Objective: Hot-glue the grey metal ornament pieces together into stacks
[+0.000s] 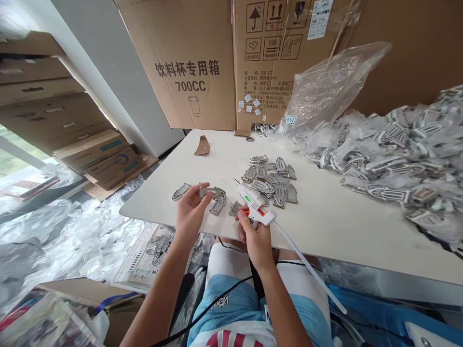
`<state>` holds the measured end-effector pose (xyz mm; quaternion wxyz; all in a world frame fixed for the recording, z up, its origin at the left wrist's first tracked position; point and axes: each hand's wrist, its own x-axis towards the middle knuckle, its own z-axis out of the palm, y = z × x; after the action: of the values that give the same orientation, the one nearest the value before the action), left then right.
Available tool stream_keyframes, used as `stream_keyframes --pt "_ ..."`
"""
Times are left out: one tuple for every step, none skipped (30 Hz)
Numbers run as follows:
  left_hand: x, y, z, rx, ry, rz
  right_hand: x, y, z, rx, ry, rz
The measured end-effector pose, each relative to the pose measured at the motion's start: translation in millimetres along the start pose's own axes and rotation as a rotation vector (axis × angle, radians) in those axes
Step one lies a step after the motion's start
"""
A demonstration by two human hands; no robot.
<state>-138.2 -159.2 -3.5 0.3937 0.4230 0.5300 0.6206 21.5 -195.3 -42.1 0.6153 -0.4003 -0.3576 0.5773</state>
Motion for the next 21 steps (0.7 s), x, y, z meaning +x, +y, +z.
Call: stream_keyframes --pt "-0.2 0.7 -0.1 -0.005 -0.013 -0.008 -0.3 -0.3 -0.1 -0.024 0.003 0.000" --pt "-0.2 1.1 -0.3 -0.009 -0.016 -0.009 -0.6 -0.4 -0.3 -0.045 0.005 -0.001" --pt "-0.2 1.3 -0.4 -0.009 -0.007 -0.002 -0.9 -0.2 -0.5 -0.063 0.006 -0.003" --pt "-0.1 1.4 -0.5 -0.001 0.013 0.008 -1.2 0.1 -0.9 -0.078 0.002 -0.005" --pt "0.0 1.4 -0.7 0.016 0.034 0.016 -1.4 0.6 -1.4 -0.092 -0.006 -0.006" --pt "0.1 1.5 -0.9 0.033 0.052 0.016 -1.7 1.2 -1.9 -0.105 -0.016 -0.005" --pt "0.2 1.6 -1.2 0.043 0.067 0.009 -1.9 1.8 -2.4 -0.118 -0.029 -0.002" --pt "0.1 1.8 -1.5 0.043 0.073 -0.006 -2.2 2.2 -2.9 -0.131 -0.042 0.002" --pt "0.0 2.1 -1.8 0.033 0.071 -0.024 -2.6 2.4 -3.2 -0.146 -0.052 0.004" --pt "-0.3 2.4 -1.9 0.015 0.064 -0.042 -3.0 2.5 -3.5 -0.164 -0.059 0.006" --pt "-0.5 2.7 -2.0 -0.007 0.053 -0.055 -3.5 2.3 -3.6 -0.184 -0.065 0.007" --pt "-0.8 2.9 -2.0 -0.029 0.042 -0.062 -4.1 2.1 -3.7 -0.205 -0.068 0.007" --pt "-1.1 2.9 -1.9 -0.046 0.031 -0.065 -4.6 1.9 -3.8 -0.225 -0.070 0.009" --pt "-1.3 2.7 -1.7 -0.057 0.022 -0.063 -5.1 1.8 -3.8 -0.243 -0.072 0.013" --pt "-1.4 2.3 -1.5 -0.060 0.015 -0.059 -5.4 2.0 -3.9 -0.257 -0.073 0.019" --pt "-1.5 1.9 -1.3 -0.059 0.006 -0.054 -5.6 2.5 -3.9 -0.266 -0.073 0.025" --pt "-1.6 1.4 -1.1 -0.054 -0.001 -0.049 -5.6 3.2 -4.0 -0.273 -0.071 0.030" --pt "-1.7 1.0 -1.0 -0.047 -0.008 -0.043 -5.5 4.1 -4.1 -0.277 -0.067 0.033" --pt "-1.8 0.7 -0.9 -0.041 -0.015 -0.038 -5.3 5.1 -4.1 -0.280 -0.059 0.035" --pt "-2.0 0.6 -0.9 -0.035 -0.020 -0.033 -5.0 6.2 -4.1 -0.282 -0.048 0.036" --pt "-2.2 0.9 -0.9 -0.031 -0.023 -0.029 -4.6 7.0 -4.1 -0.284 -0.037 0.038"
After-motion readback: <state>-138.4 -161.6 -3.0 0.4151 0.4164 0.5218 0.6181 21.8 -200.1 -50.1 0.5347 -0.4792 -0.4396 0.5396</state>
